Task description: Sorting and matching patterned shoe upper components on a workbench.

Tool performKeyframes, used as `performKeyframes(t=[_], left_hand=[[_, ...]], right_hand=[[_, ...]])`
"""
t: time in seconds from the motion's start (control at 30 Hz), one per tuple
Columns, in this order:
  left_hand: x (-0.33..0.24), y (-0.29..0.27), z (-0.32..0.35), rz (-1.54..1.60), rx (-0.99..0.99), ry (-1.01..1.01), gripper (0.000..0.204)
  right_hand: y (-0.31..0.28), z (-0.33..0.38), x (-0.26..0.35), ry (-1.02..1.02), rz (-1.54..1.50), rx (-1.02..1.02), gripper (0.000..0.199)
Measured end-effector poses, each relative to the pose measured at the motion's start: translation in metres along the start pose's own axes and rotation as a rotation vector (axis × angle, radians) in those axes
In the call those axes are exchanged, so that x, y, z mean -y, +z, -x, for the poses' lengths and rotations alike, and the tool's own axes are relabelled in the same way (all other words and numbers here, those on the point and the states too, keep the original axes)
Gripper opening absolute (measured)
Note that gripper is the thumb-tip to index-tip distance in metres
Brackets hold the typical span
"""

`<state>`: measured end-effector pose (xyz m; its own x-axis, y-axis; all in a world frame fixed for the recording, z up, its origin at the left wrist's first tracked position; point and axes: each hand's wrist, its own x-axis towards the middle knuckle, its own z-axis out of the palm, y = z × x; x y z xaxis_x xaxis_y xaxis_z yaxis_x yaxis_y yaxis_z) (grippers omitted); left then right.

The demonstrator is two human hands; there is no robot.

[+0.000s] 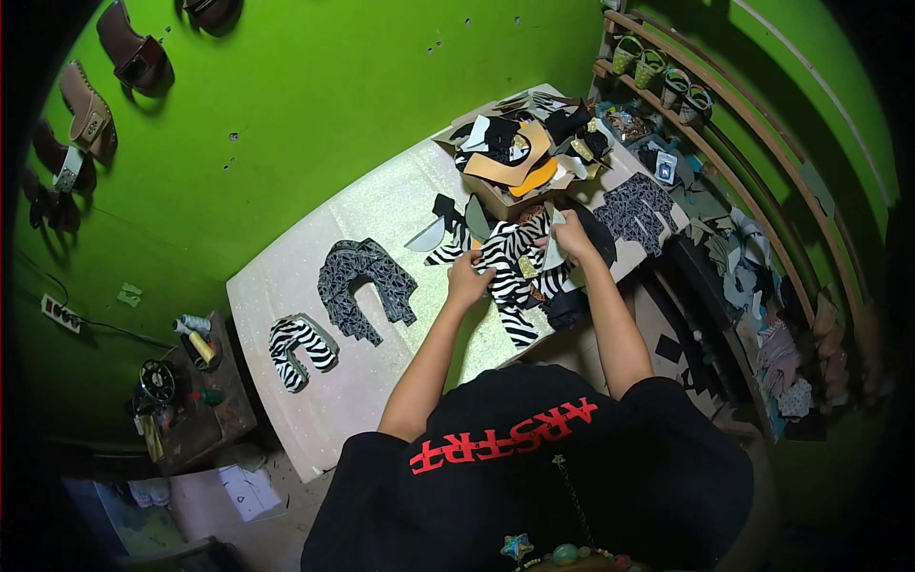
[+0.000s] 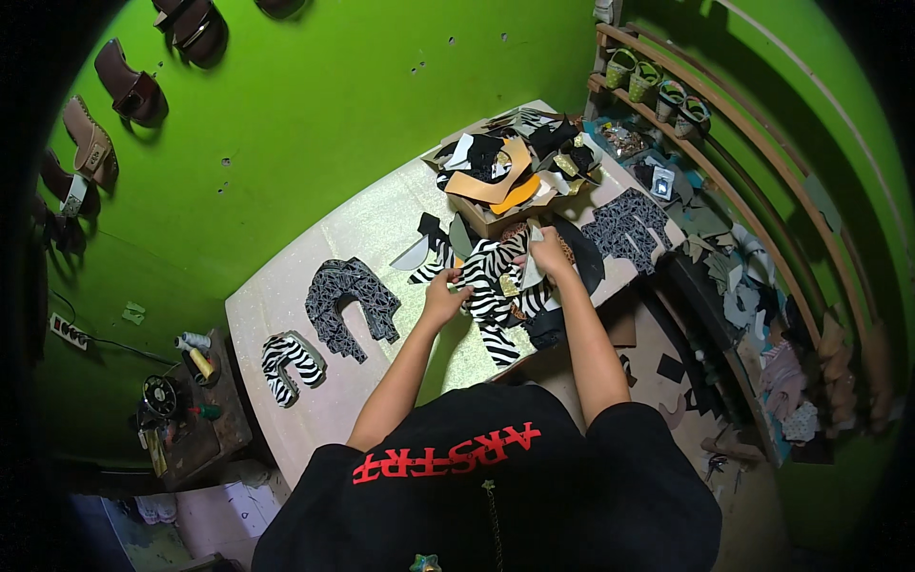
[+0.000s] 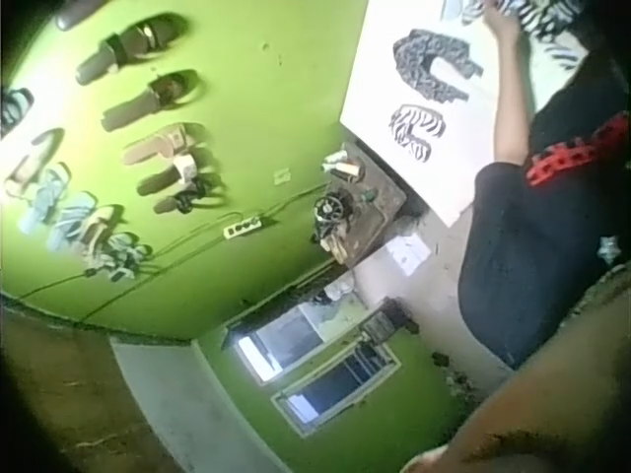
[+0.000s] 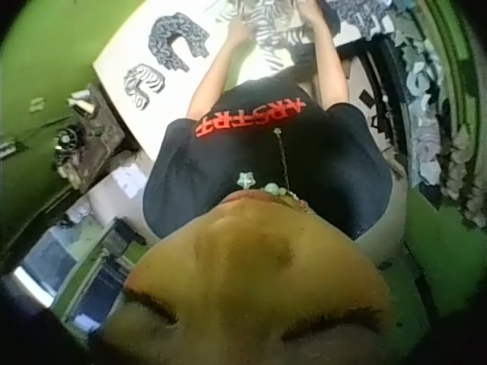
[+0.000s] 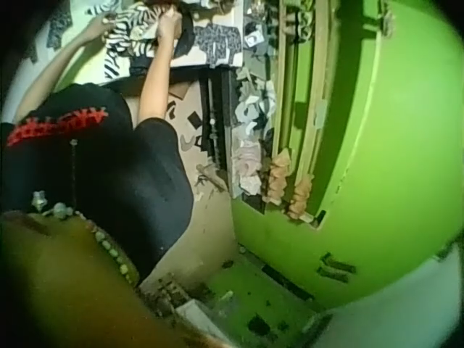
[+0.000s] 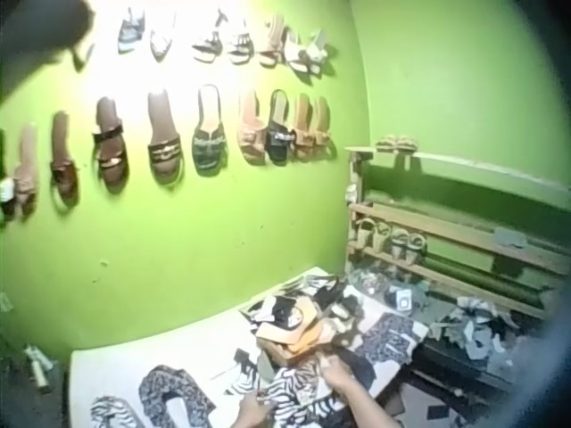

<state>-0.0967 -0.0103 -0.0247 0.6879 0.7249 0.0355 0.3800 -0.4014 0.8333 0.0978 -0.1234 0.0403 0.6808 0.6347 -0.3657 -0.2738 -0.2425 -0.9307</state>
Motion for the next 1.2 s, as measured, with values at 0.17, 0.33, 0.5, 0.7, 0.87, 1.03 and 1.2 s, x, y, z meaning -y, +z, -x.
performKeyframes(t=[0.17,0.33,0.5,0.7,0.87,1.03,1.2], left_hand=[[-0.043,0.004,-0.006,-0.199,-0.133,0.052,0.041],[-0.063,0.017,-0.015,-0.369,-0.079,-0.062,0.039],[-0.071,0.029,-0.024,-0.340,-0.073,-0.041,0.027],[-0.063,0.034,-0.040,0.450,0.149,-0.053,0.014],[-0.087,0.015,-0.037,1.130,0.173,-0.102,0.009],[-0.110,-0.038,-0.018,1.489,0.078,-0.153,0.031],[-0.077,-0.082,0.003,1.720,-0.066,-0.032,0.043]], right_hand=[[-0.025,-0.006,-0.007,-0.033,0.063,0.028,0.035],[-0.031,-0.010,-0.001,-0.041,0.096,0.070,0.033],[-0.049,-0.019,-0.006,-0.189,0.187,0.043,0.023],[-0.060,-0.019,0.010,-0.228,0.009,0.073,0.019],[-0.066,-0.017,0.025,-0.181,-0.086,0.125,0.019],[-0.050,0.000,0.039,-0.227,0.211,0.188,0.038],[-0.005,0.022,0.040,-0.544,0.427,0.401,0.040]])
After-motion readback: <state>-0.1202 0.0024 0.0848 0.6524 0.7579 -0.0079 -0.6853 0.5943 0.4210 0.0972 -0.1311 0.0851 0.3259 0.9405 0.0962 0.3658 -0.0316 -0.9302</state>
